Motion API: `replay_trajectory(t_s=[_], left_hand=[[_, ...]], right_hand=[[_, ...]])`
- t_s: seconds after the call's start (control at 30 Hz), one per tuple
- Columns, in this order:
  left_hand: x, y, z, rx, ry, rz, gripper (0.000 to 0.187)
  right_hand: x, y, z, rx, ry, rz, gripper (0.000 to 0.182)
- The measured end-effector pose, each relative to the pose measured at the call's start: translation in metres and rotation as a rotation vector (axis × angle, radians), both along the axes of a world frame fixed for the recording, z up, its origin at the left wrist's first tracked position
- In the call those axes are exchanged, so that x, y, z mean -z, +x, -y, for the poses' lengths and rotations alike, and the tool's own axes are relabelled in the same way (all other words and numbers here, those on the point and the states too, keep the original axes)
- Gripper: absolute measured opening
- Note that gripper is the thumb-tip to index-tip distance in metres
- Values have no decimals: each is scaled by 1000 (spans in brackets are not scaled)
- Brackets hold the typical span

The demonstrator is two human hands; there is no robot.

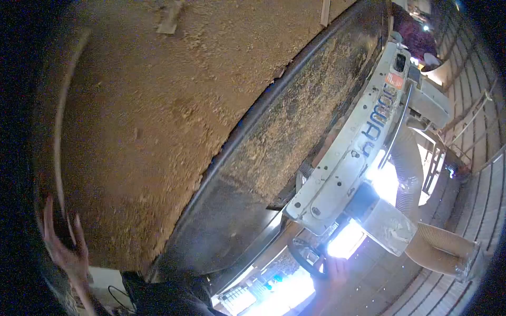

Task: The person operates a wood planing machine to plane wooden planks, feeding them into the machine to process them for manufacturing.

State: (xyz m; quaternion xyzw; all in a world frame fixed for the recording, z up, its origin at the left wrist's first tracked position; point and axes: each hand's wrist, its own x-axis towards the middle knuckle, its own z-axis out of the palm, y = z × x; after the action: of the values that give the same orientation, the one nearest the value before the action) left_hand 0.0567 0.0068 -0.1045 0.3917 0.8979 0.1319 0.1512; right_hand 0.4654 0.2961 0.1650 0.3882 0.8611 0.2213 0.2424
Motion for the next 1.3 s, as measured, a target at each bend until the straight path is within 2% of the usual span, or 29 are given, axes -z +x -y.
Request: replay_trajectory(t_s=[0.03,0.07,0.13,0.2,0.3,0.37,0.5,0.8,0.93,1.0,1.3], left_hand=[[6,6,18,-58,20,65,59],[-2,8,23,-60,-149,68,59],[2,5,36,-43,-214,6,58],[-6,3,13,4,-116,-86,61],[-9,4,-21,66,55,-230,68],[1,10,-4,62,128,-237,76],[24,12,-6,67,133,-211,75],[27,24,-13,32,146,-208,72],[29,27,-13,14,143,-208,70],[32,30,-14,5,141,-205,70],[41,43,-17,-32,119,-176,67]], right_hand=[[0,2,1,10,8,17,26],[0,3,2,72,-9,-14,26],[6,2,0,136,-37,-36,27],[12,-2,-3,88,-60,-139,20],[7,1,0,131,-40,-105,19],[9,2,1,150,-19,-117,17],[4,12,5,142,27,-92,13],[8,2,5,85,109,-17,14],[7,4,7,94,111,-18,13],[9,0,8,171,118,-24,11],[2,14,6,112,87,-21,9]])
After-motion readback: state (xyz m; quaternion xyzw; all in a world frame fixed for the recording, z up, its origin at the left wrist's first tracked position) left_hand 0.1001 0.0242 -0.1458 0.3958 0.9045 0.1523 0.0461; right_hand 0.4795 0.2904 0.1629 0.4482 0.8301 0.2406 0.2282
